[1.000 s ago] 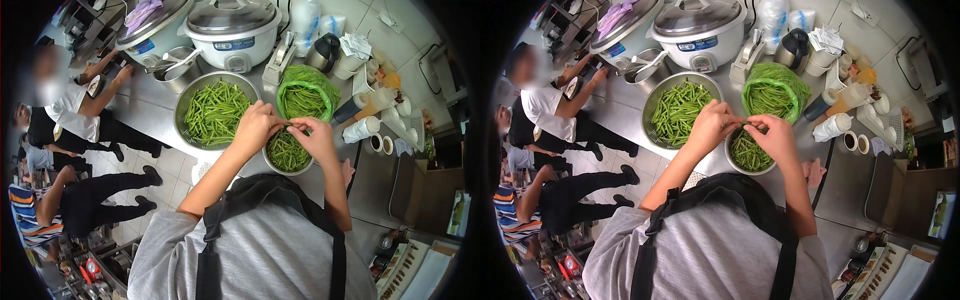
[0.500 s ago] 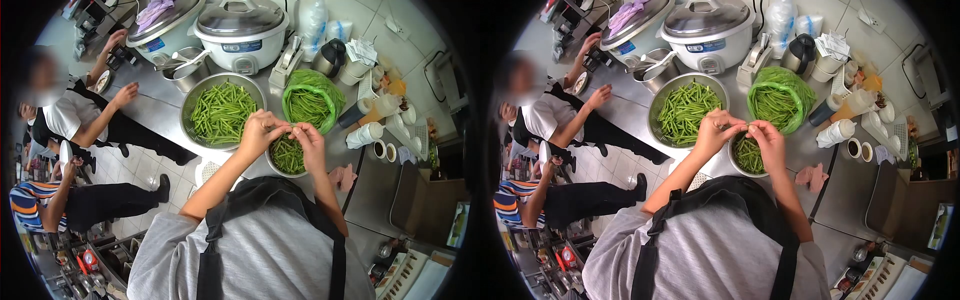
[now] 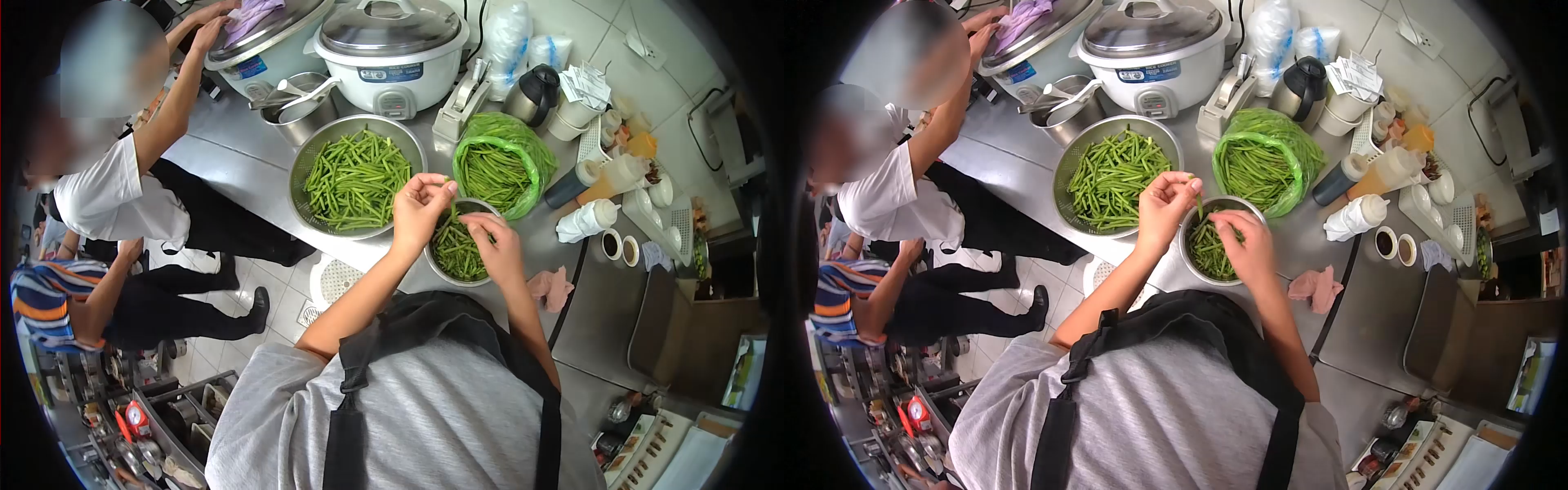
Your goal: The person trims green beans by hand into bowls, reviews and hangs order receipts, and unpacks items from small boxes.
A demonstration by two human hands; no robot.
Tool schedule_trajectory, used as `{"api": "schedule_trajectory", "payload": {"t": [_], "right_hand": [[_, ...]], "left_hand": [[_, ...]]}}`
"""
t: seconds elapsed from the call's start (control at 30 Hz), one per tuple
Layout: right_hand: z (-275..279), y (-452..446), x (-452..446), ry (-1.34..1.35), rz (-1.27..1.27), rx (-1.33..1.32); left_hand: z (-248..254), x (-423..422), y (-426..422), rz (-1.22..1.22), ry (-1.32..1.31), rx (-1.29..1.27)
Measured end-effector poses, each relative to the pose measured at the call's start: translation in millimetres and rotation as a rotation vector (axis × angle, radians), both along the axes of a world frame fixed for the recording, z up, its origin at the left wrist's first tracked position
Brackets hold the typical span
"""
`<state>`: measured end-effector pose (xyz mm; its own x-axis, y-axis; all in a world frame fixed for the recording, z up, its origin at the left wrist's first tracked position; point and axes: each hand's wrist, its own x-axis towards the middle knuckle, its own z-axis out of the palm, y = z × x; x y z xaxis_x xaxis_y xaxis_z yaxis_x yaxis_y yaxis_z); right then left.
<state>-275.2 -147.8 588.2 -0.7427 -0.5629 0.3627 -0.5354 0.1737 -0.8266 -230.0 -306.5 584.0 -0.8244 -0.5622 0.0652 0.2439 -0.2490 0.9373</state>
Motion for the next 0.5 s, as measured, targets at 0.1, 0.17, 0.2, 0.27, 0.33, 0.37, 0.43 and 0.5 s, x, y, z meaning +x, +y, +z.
{"api": "schedule_trajectory", "payload": {"t": [0.1, 0.17, 0.2, 0.27, 0.33, 0.37, 0.43, 0.5], "right_hand": [[0, -4, 10, -0.165, -0.014, 0.085], [-1, -7, 11, -0.106, 0.001, 0.081], [2, -5, 13, -0.158, 0.033, 0.06], [9, -3, 18, -0.164, 0.078, 0.06], [11, 2, 18, -0.067, 0.182, 0.095], [12, 4, 18, -0.029, 0.229, 0.108], [23, 4, 21, 0.029, 0.343, 0.136], [19, 3, 25, 0.019, 0.393, 0.094]], "left_hand": [[3, 3, 15, -0.003, 0.029, -0.04], [1, 3, 19, 0.017, 0.023, -0.055], [-3, 3, 19, 0.042, 0.035, -0.067], [-9, 4, 18, 0.039, 0.027, -0.031], [-4, 12, 14, -0.122, -0.089, 0.048], [-4, 15, 10, -0.197, -0.112, 0.078], [0, 25, 6, -0.333, -0.214, 0.089], [-7, 31, 8, -0.313, -0.222, 0.063]]}}
